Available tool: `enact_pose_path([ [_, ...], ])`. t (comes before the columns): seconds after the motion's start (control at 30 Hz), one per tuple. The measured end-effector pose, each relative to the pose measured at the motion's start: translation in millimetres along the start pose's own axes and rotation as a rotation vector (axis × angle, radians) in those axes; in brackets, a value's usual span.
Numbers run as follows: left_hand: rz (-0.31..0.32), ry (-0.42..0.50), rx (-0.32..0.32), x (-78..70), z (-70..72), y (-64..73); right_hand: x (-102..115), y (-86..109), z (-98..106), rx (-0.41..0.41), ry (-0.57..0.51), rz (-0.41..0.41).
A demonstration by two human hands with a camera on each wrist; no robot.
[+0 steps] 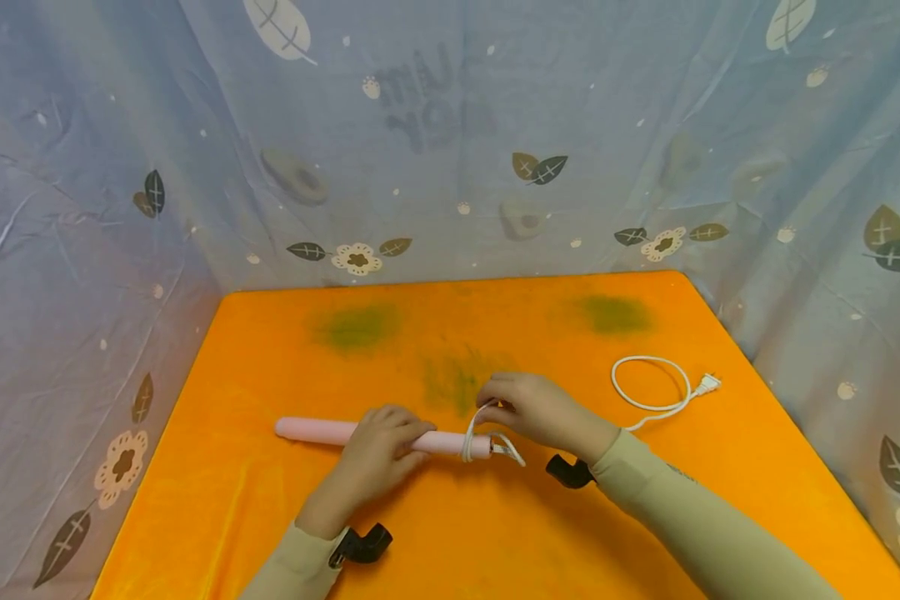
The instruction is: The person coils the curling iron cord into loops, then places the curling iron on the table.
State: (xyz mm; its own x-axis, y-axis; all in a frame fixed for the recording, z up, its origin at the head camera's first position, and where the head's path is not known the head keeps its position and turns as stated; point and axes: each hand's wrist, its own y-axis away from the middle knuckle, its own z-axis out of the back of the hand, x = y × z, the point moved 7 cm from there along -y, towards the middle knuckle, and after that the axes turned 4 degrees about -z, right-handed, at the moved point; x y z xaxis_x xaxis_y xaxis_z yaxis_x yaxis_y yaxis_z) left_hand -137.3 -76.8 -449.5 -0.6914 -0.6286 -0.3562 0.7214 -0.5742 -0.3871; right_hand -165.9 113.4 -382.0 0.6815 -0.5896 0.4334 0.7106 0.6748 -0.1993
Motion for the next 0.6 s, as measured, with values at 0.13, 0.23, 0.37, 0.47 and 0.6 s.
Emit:
enact_pose_path([
  [0.13,-0.008,0.034,-0.021,-1.9,3.5,1.1,-19,0.9,-8,0.019,-0.150,-0.114],
  [0.23,-0.004,0.064,-0.053,-3.1,7.4,1.7,-31,2.8,-16,0.003,-0.230,-0.154],
  [0.37,-0.005,0.099,-0.111,-4.2,14.1,1.1,-37,5.5,-29,-0.017,-0.285,-0.155],
  [0.47,-0.007,0.116,-0.146,-3.6,16.8,0.4,-38,7.5,-38,-0.009,-0.303,-0.175],
  [0.6,-0.007,0.113,-0.179,-1.9,17.7,-0.3,-35,11.6,-51,0.007,-0.274,-0.189],
])
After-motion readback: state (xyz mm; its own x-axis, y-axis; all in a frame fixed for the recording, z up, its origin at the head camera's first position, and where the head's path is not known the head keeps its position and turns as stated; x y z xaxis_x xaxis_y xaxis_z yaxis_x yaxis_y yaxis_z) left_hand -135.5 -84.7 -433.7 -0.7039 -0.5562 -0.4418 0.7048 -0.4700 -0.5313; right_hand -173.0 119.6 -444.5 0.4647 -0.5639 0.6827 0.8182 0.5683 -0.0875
